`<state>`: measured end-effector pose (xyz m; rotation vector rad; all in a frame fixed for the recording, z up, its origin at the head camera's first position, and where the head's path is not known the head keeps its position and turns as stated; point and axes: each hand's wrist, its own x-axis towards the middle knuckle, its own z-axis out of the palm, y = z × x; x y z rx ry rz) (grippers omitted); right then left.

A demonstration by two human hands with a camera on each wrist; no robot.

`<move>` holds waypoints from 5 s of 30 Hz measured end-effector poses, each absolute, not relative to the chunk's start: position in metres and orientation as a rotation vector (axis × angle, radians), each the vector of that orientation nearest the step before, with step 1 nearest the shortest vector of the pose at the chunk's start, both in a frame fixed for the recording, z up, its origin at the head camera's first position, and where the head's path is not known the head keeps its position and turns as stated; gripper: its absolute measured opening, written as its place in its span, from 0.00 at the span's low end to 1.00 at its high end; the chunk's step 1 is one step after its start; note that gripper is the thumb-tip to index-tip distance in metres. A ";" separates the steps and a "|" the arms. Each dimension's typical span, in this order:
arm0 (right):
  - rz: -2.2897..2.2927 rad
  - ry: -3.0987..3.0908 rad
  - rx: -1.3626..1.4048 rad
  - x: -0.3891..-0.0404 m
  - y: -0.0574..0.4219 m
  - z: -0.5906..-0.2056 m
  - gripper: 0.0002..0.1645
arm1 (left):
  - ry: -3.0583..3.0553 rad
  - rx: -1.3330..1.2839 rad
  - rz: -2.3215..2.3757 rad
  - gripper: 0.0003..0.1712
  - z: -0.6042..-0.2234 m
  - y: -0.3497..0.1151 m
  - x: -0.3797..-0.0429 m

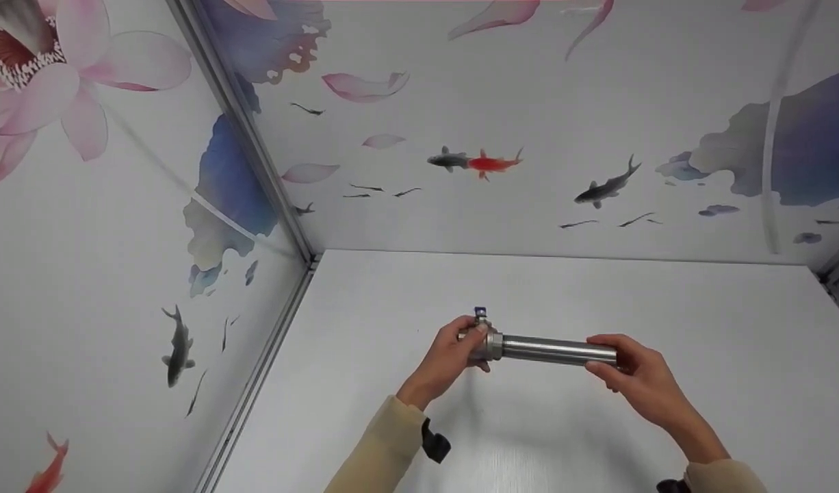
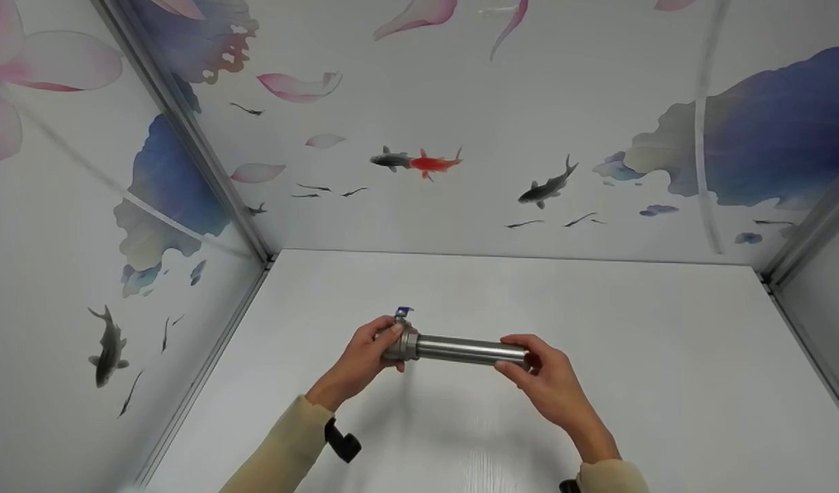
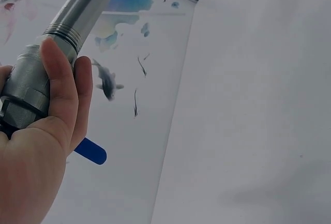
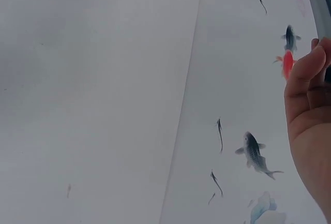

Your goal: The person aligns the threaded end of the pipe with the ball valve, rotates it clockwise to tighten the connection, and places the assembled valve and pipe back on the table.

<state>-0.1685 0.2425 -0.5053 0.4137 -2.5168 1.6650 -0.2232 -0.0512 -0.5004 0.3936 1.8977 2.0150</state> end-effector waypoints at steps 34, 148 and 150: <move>1.630 -2.514 0.380 -0.167 0.233 -0.506 0.23 | 1.921 0.378 1.987 0.18 -0.500 -0.045 -0.220; 1.670 -2.374 0.550 -0.164 0.232 -0.502 0.26 | 1.904 0.346 2.035 0.22 -0.498 -0.042 -0.218; 1.675 -2.362 0.551 -0.163 0.231 -0.498 0.25 | 1.907 0.351 2.033 0.22 -0.498 -0.042 -0.218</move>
